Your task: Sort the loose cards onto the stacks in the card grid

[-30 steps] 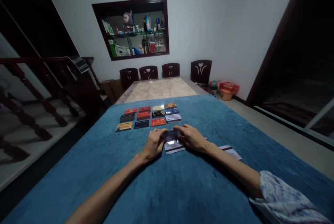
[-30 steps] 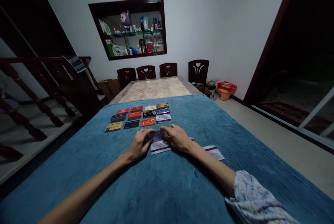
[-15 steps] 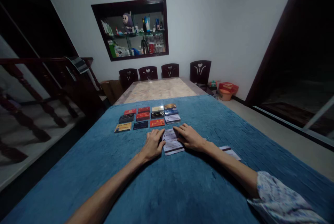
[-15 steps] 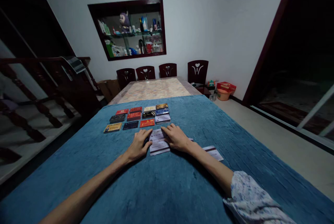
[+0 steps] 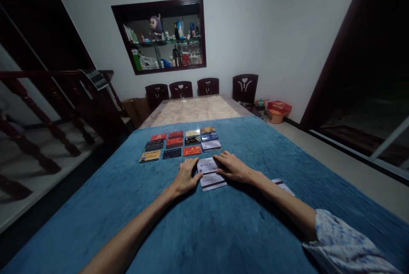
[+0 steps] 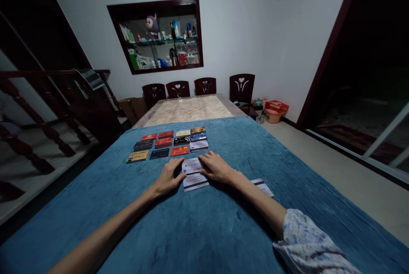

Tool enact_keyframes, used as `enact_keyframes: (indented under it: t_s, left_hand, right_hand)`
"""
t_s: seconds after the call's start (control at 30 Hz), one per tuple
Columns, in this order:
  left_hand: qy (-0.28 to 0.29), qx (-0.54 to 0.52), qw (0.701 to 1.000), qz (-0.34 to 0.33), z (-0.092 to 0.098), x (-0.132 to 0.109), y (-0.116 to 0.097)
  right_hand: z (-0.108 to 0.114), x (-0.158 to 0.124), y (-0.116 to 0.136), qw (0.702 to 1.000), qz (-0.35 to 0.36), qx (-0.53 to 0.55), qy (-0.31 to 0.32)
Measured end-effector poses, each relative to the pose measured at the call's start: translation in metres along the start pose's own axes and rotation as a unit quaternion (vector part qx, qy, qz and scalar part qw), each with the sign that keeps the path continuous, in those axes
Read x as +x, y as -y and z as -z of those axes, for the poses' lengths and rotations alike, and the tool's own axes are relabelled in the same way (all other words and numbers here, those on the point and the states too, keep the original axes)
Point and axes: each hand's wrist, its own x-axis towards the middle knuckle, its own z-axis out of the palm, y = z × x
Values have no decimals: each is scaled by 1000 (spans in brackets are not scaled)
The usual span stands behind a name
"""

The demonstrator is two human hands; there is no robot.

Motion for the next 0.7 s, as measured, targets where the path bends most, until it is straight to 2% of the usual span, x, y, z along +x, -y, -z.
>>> enact_keyframes:
  t_s: [0.3,0.47,0.7]
  left_hand:
    - [11,45,999,-18,2,7,-6]
    - [10,78,997,-6,2,23,-7]
    - [1,120,993,5,0,50,-15]
  right_hand:
    - [20,0,2,1000,-5,-1,30]
    - [28,10,-2,999,-18,-29,40]
    - [35,26,-14,991,-82,-89,61]
